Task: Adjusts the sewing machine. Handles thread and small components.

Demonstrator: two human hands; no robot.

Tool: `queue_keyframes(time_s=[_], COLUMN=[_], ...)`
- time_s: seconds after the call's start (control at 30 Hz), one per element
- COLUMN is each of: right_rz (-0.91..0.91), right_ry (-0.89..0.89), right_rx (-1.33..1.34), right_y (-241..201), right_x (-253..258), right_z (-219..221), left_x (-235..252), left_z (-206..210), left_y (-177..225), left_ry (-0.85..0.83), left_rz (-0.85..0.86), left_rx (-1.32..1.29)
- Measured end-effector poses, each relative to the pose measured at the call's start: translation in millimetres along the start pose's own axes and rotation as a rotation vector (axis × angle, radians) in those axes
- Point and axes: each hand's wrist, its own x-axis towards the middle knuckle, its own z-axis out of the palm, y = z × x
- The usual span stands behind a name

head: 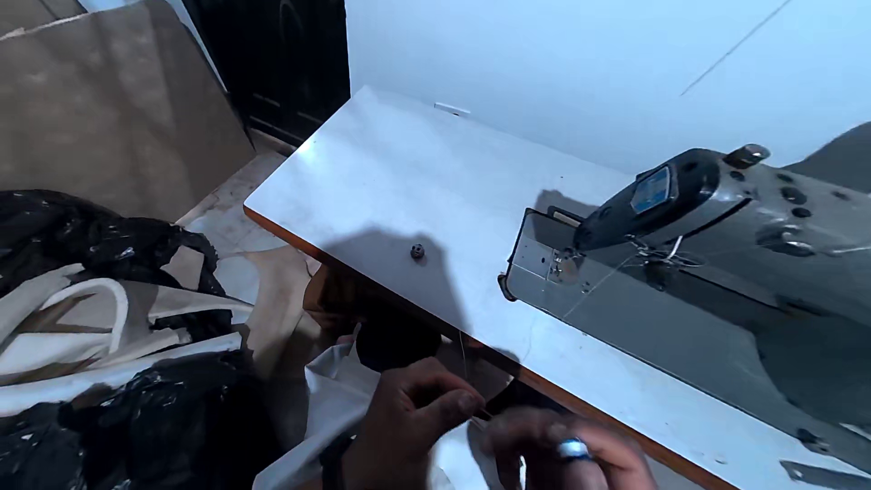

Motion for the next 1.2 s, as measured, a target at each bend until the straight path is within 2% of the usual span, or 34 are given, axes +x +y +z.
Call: queue_keyframes(time_s=[0.07, 0.13, 0.17, 0.23, 0.3, 0.33, 0.43, 0.5, 0.57, 0.6, 0.7, 0.77, 0.97, 1.2], right_rz=[0.014, 0.012, 0.008, 0.001, 0.0, -0.009, -0.046, -0.051, -0.044, -0.034, -0.008, -0.028, -0.063, -0.103], right_ry=[0.007, 0.025, 0.03, 0.045, 0.054, 0.048, 0.015, -0.014, -0.03, -0.03, -0.059, -0.079, -0.069, 0.068], right_rx=[-0.017, -0.115, -0.182, -0.308, -0.383, -0.406, -0.454, -0.475, -0.491, -0.502, -0.524, -0.528, -0.614, -0.641], right_y=[2, 1, -1, -10, -22, -29, -53, -64, -65, -62, -56, -53, -57, -65], right_x=[0, -1, -1, -3, -5, -4, 2, 6, 7, 8, 17, 23, 17, -9], right_z=[3, -2, -8, -21, -35, -40, -44, -41, -37, -35, -21, -9, -3, -12], left_x=[-7, -5, 0, 26, 68, 90, 145, 159, 149, 138, 90, 57, 13, 1], left_z=[-5, -22, -34, -58, -79, -87, -91, -89, -87, -82, -50, -26, 15, 31], left_y=[-8, -4, 7, 40, 65, 71, 55, 42, 45, 52, 75, 78, 80, 70], left_ry=[-0.105, -0.236, -0.213, -0.006, 0.163, 0.163, 0.016, -0.03, -0.038, -0.052, -0.126, -0.16, -0.097, -0.233], left_rz=[-0.058, -0.047, 0.0, 0.12, 0.262, 0.297, 0.295, 0.328, 0.351, 0.307, 0.137, 0.139, 0.33, 0.413], left_rx=[0.091, 0.406, 0.656, 1.039, 1.165, 1.203, 1.29, 1.346, 1.207, 1.045, 0.348, 0.069, -0.006, -0.014])
